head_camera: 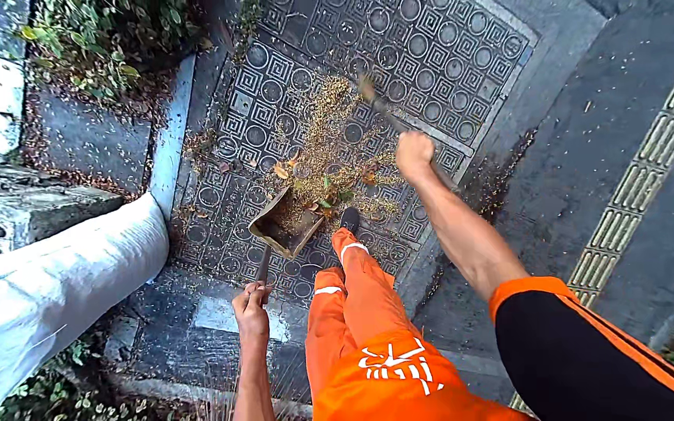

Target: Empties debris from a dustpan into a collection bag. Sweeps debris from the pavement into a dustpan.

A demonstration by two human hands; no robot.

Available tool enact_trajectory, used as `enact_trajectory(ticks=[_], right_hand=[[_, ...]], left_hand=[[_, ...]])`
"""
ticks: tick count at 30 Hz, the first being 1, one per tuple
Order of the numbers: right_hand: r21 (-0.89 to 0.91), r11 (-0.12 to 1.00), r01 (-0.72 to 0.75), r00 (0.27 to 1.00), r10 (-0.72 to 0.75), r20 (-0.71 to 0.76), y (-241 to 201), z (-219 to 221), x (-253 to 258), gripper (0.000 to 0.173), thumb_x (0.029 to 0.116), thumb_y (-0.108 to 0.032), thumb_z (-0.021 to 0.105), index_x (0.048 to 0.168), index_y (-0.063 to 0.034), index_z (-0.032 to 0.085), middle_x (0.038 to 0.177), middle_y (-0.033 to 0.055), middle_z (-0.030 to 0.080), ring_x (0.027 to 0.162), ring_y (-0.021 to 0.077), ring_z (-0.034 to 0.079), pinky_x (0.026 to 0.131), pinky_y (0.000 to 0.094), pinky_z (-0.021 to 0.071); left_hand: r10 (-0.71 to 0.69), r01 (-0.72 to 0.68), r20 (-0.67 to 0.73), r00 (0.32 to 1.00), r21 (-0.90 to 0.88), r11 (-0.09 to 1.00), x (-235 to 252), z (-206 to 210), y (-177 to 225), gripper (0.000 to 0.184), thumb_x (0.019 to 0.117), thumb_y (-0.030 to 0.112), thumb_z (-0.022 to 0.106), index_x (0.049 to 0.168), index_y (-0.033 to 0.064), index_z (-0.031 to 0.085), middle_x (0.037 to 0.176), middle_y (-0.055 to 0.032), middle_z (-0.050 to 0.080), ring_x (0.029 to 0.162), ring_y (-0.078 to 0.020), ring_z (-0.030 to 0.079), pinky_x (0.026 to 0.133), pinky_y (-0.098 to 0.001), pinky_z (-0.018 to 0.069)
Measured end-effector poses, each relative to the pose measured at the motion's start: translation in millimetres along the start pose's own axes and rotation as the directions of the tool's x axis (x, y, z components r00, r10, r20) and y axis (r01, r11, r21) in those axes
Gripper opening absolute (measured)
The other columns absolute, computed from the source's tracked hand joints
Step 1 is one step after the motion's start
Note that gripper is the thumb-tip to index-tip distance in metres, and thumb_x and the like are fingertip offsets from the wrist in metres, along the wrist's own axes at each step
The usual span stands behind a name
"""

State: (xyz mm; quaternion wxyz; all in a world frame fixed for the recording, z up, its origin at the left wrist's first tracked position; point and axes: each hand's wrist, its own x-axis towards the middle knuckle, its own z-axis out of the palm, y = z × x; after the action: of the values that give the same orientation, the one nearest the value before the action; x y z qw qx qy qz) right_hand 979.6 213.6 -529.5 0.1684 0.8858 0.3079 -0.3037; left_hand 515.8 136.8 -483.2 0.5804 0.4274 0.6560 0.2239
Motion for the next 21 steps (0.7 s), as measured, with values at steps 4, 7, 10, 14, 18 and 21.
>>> enact_trajectory(ticks=[4,7,10,14,18,21], right_hand=[[-0.138,0.974,0.179,0.974,-0.156,0.165,21,25,-53,0.023,0.0989,-0.006,0.054,0.114,0.0081,0.065,0.117,0.031,0.065,0.106,0.049,0.066,0.079,0.0631,0.0537],[-0.18,0.963,0.198,0.948,-0.142,0.283,49,-25,-66,0.023,0.0928,-0.014,0.063,0.108,0.0035,0.066,0.108,0.03,0.067,0.101,0.0506,0.066,0.077,0.0684,0.0517],[-0.173,0.976,0.13,0.971,-0.09,0.223,54,-90,-56,0.031,0.091,-0.02,0.07,0.112,0.0025,0.066,0.111,0.0337,0.065,0.106,0.055,0.063,0.078,0.0743,0.0483],[-0.105,0.992,0.073,0.997,-0.07,0.035,10,-117,-4,0.036,0.0889,-0.011,0.069,0.119,0.0084,0.063,0.126,0.0358,0.06,0.119,0.0554,0.057,0.088,0.0739,0.0456],[-0.086,0.993,0.083,0.996,-0.084,-0.015,-43,-68,47,0.03,0.0976,-0.003,0.052,0.123,0.011,0.062,0.131,0.0326,0.06,0.123,0.05,0.058,0.092,0.0661,0.0482],[-0.174,0.961,0.217,0.976,-0.212,0.047,-53,-22,22,0.026,0.0971,-0.002,0.054,0.117,0.0115,0.064,0.126,0.033,0.062,0.118,0.0501,0.06,0.086,0.0648,0.0511]], left_hand=[[-0.015,0.015,0.021,1.0,-0.01,1.0,-10,0,-15,0.029,0.0896,0.006,0.041,0.066,0.0197,0.052,0.065,0.0096,0.056,0.062,-0.006,0.058,0.071,-0.0294,0.0564],[-0.029,0.03,0.024,0.999,-0.034,0.999,-5,-3,-16,0.03,0.0898,0.007,0.04,0.065,0.0205,0.051,0.063,0.01,0.055,0.062,-0.0069,0.058,0.073,-0.0321,0.0566],[-0.031,0.031,-0.002,1.0,-0.098,0.995,5,-1,-13,0.03,0.0895,0.005,0.04,0.066,0.0205,0.051,0.064,0.0095,0.056,0.063,-0.0077,0.06,0.076,-0.0349,0.0586],[-0.063,0.057,-0.04,0.997,-0.131,0.99,10,11,-3,0.031,0.0887,0.003,0.04,0.065,0.0208,0.05,0.061,0.0101,0.053,0.061,-0.007,0.058,0.073,-0.0334,0.0581],[-0.068,0.062,-0.053,0.996,-0.113,0.992,11,20,0,0.03,0.0872,0.004,0.041,0.064,0.0208,0.049,0.059,0.0097,0.052,0.058,-0.0071,0.055,0.07,-0.032,0.0558],[-0.057,0.052,-0.049,0.997,-0.098,0.994,9,15,-4,0.029,0.0868,0.005,0.042,0.064,0.0207,0.049,0.059,0.0102,0.051,0.058,-0.0062,0.054,0.068,-0.0301,0.0542]])
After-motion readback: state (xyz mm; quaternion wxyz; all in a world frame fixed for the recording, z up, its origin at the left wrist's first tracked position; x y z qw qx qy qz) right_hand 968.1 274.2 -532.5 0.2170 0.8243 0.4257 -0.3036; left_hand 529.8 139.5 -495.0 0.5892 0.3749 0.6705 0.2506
